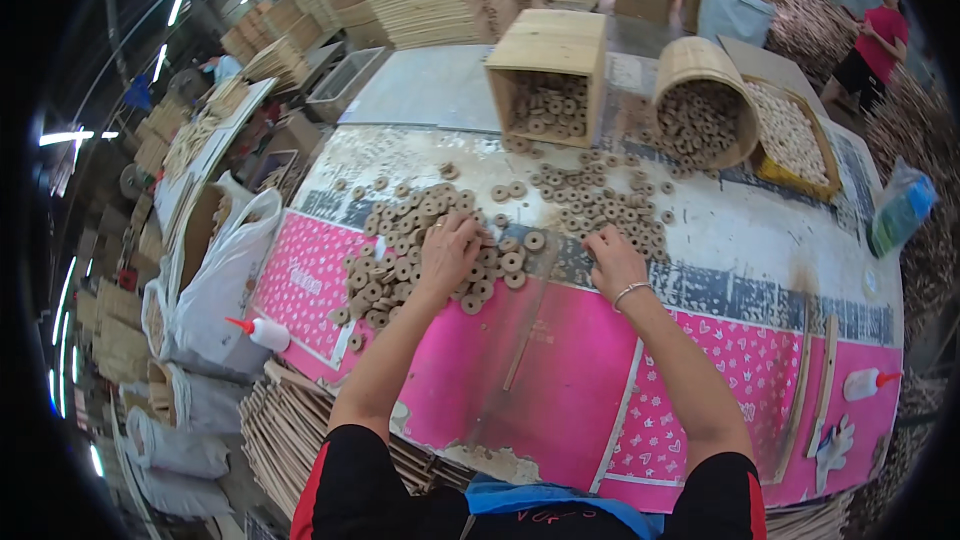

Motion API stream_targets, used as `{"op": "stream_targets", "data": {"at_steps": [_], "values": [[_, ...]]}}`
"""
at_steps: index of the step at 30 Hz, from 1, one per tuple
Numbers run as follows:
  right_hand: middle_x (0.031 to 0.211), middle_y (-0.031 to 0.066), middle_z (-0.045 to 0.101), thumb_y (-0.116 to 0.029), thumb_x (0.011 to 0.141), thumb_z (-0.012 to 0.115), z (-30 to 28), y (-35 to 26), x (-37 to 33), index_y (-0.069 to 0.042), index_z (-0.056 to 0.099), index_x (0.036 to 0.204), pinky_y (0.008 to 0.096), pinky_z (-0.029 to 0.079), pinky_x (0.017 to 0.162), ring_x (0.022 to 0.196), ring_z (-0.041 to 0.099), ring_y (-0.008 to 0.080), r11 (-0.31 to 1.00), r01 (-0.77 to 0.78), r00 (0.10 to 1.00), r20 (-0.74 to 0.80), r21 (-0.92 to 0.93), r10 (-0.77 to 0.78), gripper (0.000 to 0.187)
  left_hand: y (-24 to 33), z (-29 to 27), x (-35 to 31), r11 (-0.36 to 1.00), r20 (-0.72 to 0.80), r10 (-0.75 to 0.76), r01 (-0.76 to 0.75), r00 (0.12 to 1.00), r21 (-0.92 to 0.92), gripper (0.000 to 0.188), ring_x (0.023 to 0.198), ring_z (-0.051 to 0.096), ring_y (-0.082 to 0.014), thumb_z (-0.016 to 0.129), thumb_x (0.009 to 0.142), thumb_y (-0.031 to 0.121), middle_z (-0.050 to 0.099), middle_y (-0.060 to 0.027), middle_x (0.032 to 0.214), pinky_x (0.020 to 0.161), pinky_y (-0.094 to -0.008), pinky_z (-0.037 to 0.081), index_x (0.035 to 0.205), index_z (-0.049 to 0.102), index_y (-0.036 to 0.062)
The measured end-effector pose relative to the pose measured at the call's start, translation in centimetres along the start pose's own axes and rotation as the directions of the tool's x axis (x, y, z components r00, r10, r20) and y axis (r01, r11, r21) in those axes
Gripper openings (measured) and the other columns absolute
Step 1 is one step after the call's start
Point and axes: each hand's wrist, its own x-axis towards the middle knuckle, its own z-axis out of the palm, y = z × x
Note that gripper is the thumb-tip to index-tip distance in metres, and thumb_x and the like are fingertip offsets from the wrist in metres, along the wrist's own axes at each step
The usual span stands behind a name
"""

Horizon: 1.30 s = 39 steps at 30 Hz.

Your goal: Assembling long wooden rods with small circular wooden pieces using glue in a workshop.

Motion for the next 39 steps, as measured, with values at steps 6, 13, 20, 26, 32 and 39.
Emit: {"op": "stream_targets", "data": {"at_steps": [6, 13, 20, 26, 32, 39], "values": [[0.097, 0.0132, 0.060, -0.004, 0.077, 0.066, 3.1, -2.4, 1.6, -0.008, 0.067, 0.101, 0.0413, 0.053, 0.077, 0.089, 0.064, 0.0305, 0.901, -0.060, 0.991, -0.085, 0.429, 0.107, 0.024, -0.3, -3.0, -5.2, 0.998, -0.044, -0.063, 0.064, 0.997, 0.009, 0.013, 0.107, 0.057, -0.0283, 0.066, 0.085, 0.014, 0.059, -0.0062, 0.115, 0.094, -0.0415, 0.043, 0.097, 0.065, 0.0089], [0.104, 0.0120, 0.062, -0.006, 0.075, 0.070, 8.1, -6.1, 2.2, -0.009, 0.071, 0.103, 0.0393, 0.048, 0.092, 0.104, 0.056, 0.0325, 0.985, 0.059, 0.978, -0.207, 0.160, -0.025, 0.028, -2.1, -6.2, -9.4, 0.988, 0.002, -0.128, 0.127, 0.992, 0.090, 0.029, 0.128, 0.052, -0.0263, 0.063, 0.092, 0.022, 0.057, -0.0065, 0.132, 0.113, -0.0424, 0.033, 0.120, 0.066, 0.0144], [0.107, 0.0128, 0.066, -0.008, 0.074, 0.068, 11.6, -9.2, 2.7, -0.008, 0.071, 0.101, 0.0432, 0.047, 0.097, 0.106, 0.059, 0.0340, 0.868, 0.058, 0.987, -0.160, 0.493, 0.026, 0.028, -0.6, -7.5, -9.3, 0.957, -0.029, -0.279, 0.280, 0.960, 0.070, 0.022, 0.116, 0.058, -0.0285, 0.062, 0.094, 0.023, 0.062, -0.0094, 0.123, 0.106, -0.0434, 0.038, 0.113, 0.067, 0.0135], [0.132, 0.0220, 0.058, 0.003, 0.084, 0.053, 19.8, -15.5, 2.5, -0.002, 0.053, 0.132, 0.0377, 0.040, 0.108, 0.126, 0.053, 0.0322, 0.426, 0.209, 0.970, -0.133, 0.880, -0.202, 0.049, 2.8, -7.4, -6.9, 0.979, -0.023, -0.179, 0.180, 0.984, 0.097, 0.050, 0.147, 0.033, -0.0297, 0.047, 0.102, 0.032, 0.040, -0.0131, 0.156, 0.120, -0.0526, 0.018, 0.149, 0.047, 0.0135], [0.132, 0.0179, 0.061, 0.003, 0.083, 0.051, 6.8, -9.8, -4.0, -0.003, 0.061, 0.129, 0.0399, 0.040, 0.111, 0.128, 0.055, 0.0327, 0.790, 0.085, 0.949, -0.292, 0.607, 0.122, 0.048, 7.5, 0.3, -3.5, 0.999, -0.002, 0.020, -0.020, 1.000, 0.028, 0.049, 0.142, 0.040, -0.0317, 0.057, 0.096, 0.030, 0.049, -0.0096, 0.149, 0.121, -0.0546, 0.016, 0.142, 0.054, 0.0127], [0.103, 0.0107, 0.069, 0.000, 0.093, 0.052, -1.9, -4.1, -14.1, -0.005, 0.068, 0.116, 0.0324, 0.054, 0.082, 0.093, 0.069, 0.0200, 0.839, -0.151, 0.937, -0.194, 0.522, 0.289, 0.029, 6.3, 4.9, -1.9, 0.977, 0.111, 0.183, -0.193, 0.977, 0.088, 0.044, 0.142, 0.038, -0.0311, 0.050, 0.097, 0.024, 0.051, -0.0089, 0.146, 0.121, -0.0589, 0.013, 0.138, 0.056, 0.0096]]}}
